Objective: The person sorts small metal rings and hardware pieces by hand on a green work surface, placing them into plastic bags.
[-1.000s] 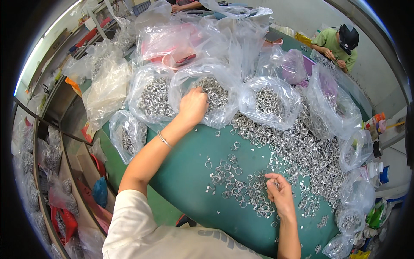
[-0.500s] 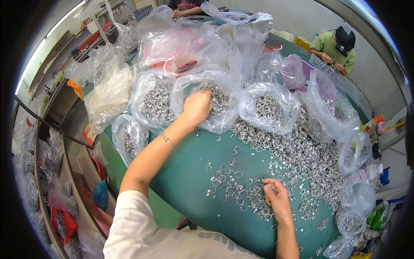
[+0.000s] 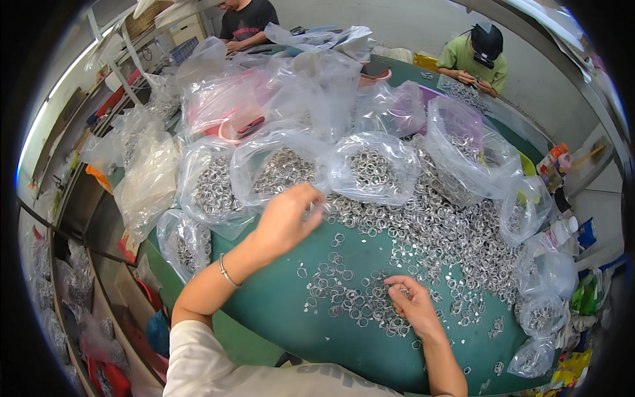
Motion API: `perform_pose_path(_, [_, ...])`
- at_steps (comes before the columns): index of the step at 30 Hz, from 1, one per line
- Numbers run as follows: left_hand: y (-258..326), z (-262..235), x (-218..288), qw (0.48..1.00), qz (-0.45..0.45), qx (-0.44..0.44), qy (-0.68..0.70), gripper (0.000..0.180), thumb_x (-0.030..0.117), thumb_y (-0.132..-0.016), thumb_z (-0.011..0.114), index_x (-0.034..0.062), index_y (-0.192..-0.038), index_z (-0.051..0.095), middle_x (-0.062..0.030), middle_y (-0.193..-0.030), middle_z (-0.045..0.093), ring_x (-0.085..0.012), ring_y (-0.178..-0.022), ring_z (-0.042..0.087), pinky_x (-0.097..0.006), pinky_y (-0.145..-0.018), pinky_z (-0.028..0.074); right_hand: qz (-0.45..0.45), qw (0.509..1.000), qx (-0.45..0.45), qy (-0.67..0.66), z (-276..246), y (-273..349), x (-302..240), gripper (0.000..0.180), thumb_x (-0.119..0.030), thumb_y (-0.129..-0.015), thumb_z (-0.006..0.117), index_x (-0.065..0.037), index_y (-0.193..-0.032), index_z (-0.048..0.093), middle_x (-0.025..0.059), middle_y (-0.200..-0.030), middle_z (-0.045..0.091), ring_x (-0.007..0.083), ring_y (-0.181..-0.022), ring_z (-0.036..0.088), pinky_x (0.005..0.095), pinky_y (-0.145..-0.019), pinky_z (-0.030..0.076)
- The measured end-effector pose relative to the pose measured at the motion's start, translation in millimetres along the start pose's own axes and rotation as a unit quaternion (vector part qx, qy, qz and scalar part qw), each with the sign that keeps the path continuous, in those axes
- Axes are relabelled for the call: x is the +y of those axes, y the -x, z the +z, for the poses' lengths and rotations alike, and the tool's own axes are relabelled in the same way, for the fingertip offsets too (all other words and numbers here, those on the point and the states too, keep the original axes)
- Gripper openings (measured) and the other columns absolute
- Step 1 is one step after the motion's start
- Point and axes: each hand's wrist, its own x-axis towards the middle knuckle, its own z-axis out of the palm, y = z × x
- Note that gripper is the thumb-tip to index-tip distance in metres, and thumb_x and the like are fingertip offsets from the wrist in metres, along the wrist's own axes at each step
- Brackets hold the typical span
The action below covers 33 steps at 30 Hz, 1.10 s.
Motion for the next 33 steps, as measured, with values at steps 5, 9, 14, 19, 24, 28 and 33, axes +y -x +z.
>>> perform_pose_path(5, [-40,18,64,0.991,0.113,-0.023,0.074,0.017,0.000,-0.075,0.064,0.0026,-0.090,0.057,-0.0099,-0.081,0.054,-0.0257,-0.072,0.058,-0.033,-0.061,0.047,-0.039,0.999,-0.002,0.016,9,7,-1,0.021,-0.008,-0.088,0.058,-0.005,-0.109,0.058,-0.0065,-0.078,0.048,0.0002,-0.059,0.039,0.0167,-0.051,0.031])
perform_pose_path(9, [-131,46,107,0.960,0.209,0.142,0.119,0.015,0.001,-0.075,0.064,0.0011,-0.089,0.060,-0.0098,-0.077,0.054,-0.0247,-0.068,0.058,-0.032,-0.059,0.047,-0.074,0.996,0.000,0.042,9,11,6,0.023,-0.008,-0.089,0.057,-0.002,-0.112,0.055,-0.0063,-0.078,0.047,0.0005,-0.059,0.039,0.0165,-0.051,0.031])
perform_pose_path(14, [-187,77,109,0.961,0.084,0.084,0.248,0.009,0.003,-0.074,0.064,-0.0012,-0.083,0.065,-0.0090,-0.074,0.059,-0.0148,-0.066,0.058,-0.027,-0.061,0.047,-0.045,0.999,0.016,0.021,-5,27,9,0.023,-0.010,-0.089,0.057,-0.004,-0.111,0.056,-0.0059,-0.078,0.048,0.0011,-0.061,0.039,0.0180,-0.052,0.033])
perform_pose_path(19, [-146,66,92,0.947,0.078,0.077,0.303,0.011,0.005,-0.076,0.063,-0.0013,-0.085,0.062,-0.0078,-0.078,0.061,-0.0115,-0.067,0.056,-0.025,-0.062,0.047,-0.035,0.998,0.046,-0.016,-9,41,7,0.023,-0.005,-0.089,0.056,0.000,-0.111,0.053,-0.0019,-0.077,0.049,0.0043,-0.054,0.040,0.0193,-0.046,0.031])
perform_pose_path(24, [-35,18,71,0.968,0.062,0.017,0.242,0.016,0.002,-0.075,0.063,0.0017,-0.088,0.054,-0.0095,-0.079,0.053,-0.0191,-0.072,0.058,-0.031,-0.066,0.047,-0.039,0.998,0.031,-0.034,-4,48,14,0.022,-0.002,-0.088,0.056,0.000,-0.110,0.053,-0.0002,-0.076,0.050,0.0057,-0.051,0.042,0.0198,-0.043,0.031])
perform_pose_path(28, [50,-16,24,0.983,-0.056,0.074,0.157,0.016,0.000,-0.076,0.063,0.0026,-0.089,0.055,-0.0078,-0.081,0.054,-0.0179,-0.073,0.058,-0.030,-0.064,0.047,0.014,0.999,0.019,-0.035,0,55,20,0.023,-0.008,-0.088,0.057,0.000,-0.110,0.055,0.0036,-0.079,0.055,0.0122,-0.064,0.050,0.0235,-0.056,0.039])
perform_pose_path(33, [88,-58,-76,0.944,-0.208,0.248,-0.056,0.020,0.001,-0.077,0.061,0.0048,-0.097,0.061,-0.0075,-0.080,0.061,-0.0159,-0.075,0.059,-0.029,-0.064,0.048,0.002,1.000,0.029,-0.013,2,55,12,0.020,-0.003,-0.088,0.056,0.001,-0.107,0.053,-0.0007,-0.074,0.049,0.0058,-0.051,0.043,0.0200,-0.042,0.032])
